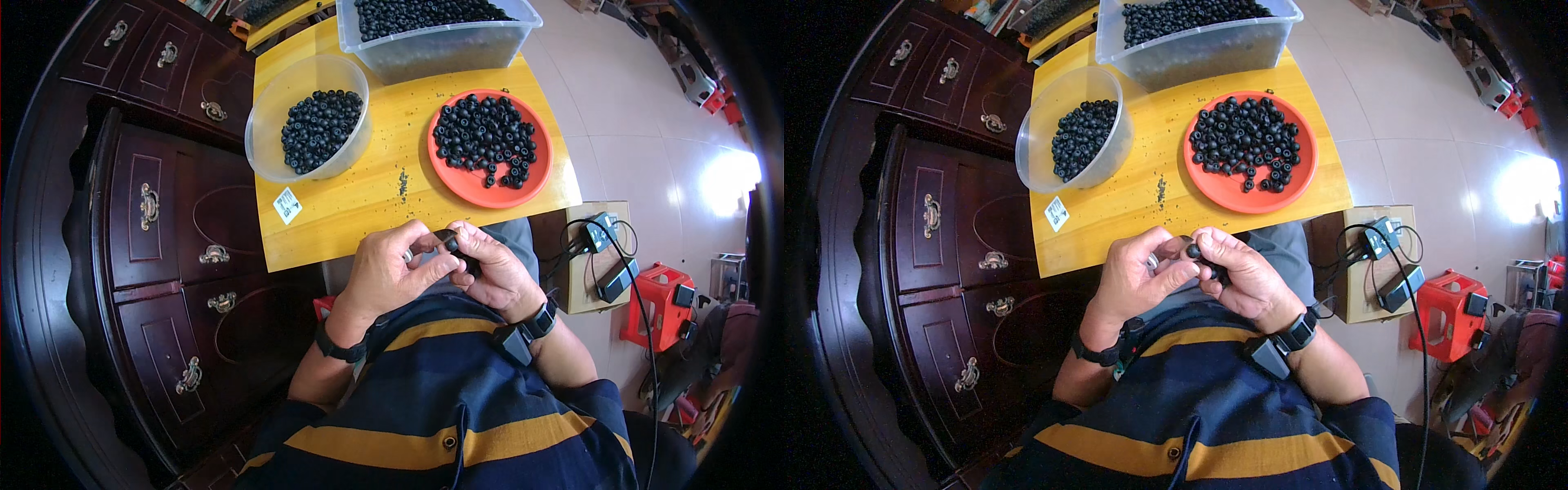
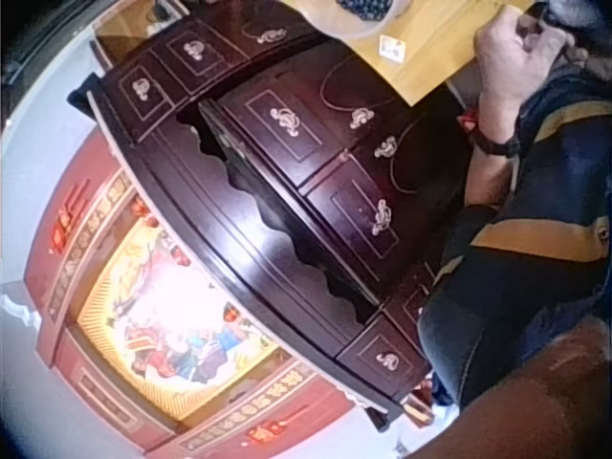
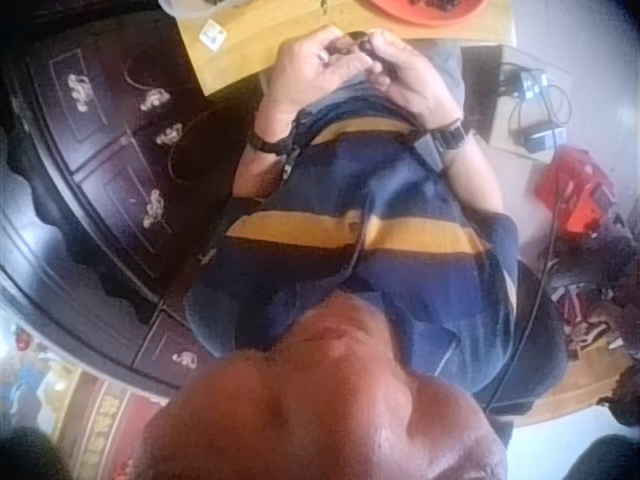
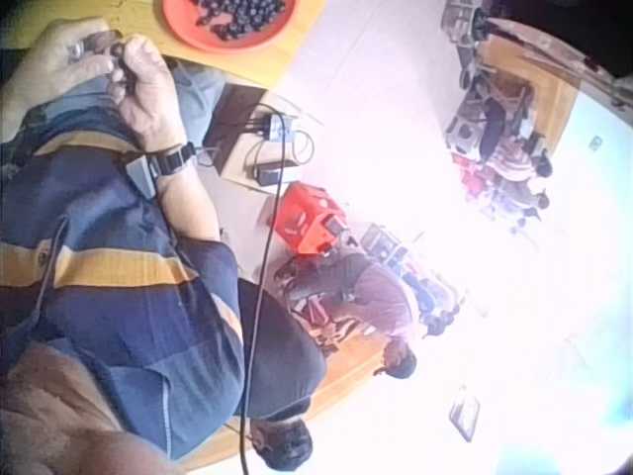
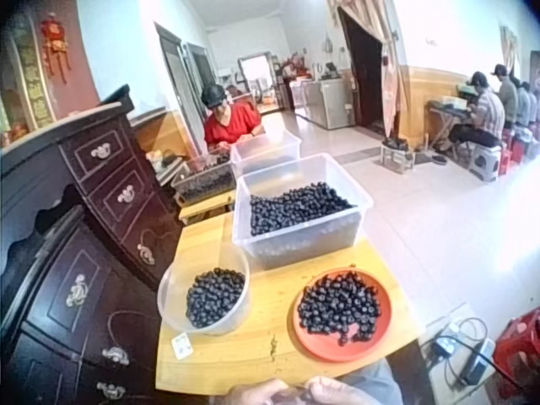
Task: The person is sorting and inspecting small dark berries (likely blueberries) on a table, moving them between containers.
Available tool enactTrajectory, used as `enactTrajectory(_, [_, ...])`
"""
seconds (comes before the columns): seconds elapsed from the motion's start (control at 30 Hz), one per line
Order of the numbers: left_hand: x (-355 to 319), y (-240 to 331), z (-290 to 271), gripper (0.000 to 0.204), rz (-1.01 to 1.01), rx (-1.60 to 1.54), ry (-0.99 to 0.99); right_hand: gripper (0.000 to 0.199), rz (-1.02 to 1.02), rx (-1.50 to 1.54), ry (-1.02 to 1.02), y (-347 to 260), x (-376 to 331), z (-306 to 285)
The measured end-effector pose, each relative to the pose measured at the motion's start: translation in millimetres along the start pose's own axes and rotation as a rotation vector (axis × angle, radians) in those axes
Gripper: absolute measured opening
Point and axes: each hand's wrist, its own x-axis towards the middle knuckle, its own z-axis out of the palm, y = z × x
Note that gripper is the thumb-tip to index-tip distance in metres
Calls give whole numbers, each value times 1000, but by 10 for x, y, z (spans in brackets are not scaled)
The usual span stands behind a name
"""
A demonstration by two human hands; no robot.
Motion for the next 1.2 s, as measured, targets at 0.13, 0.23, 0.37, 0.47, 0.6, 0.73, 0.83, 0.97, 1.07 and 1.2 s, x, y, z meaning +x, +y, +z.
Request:
enactTrajectory(0.13, [-3, 11, 16, 39, -2, 148, -23, 16, 7, -7, -56, 25, 18, -56])
enactTrajectory(0.23, [5, 26, 21, 38, 46, 180, -2, 16, 8, -2, -70, 37, 22, -88])
enactTrajectory(0.37, [-6, -32, 57, 39, 46, 206, 15, 12, 3, -16, -87, 23, 12, -64])
enactTrajectory(0.47, [-9, -77, 94, 40, 63, 252, 3, 9, -50, -72, -102, 37, 49, -126])
enactTrajectory(0.6, [-1, -27, 99, 40, 123, 385, 50, 8, -72, -103, -81, 32, 26, -76])
enactTrajectory(0.73, [12, -9, 74, 44, 156, 391, 88, 8, -76, -127, 17, 36, 3, -21])
enactTrajectory(0.83, [15, -45, 75, 44, 156, 398, 84, 9, -68, -135, 23, 33, 4, -17])
enactTrajectory(0.97, [11, -100, 90, 44, 166, 389, 81, 8, -68, -136, 30, 31, -1, 2])
enactTrajectory(1.07, [14, -90, 97, 44, 143, 363, 72, 7, -71, -134, 41, 27, 0, -17])
enactTrajectory(1.2, [24, -66, 92, 44, 118, 345, 62, 7, -68, -145, 38, 8, -9, -3])
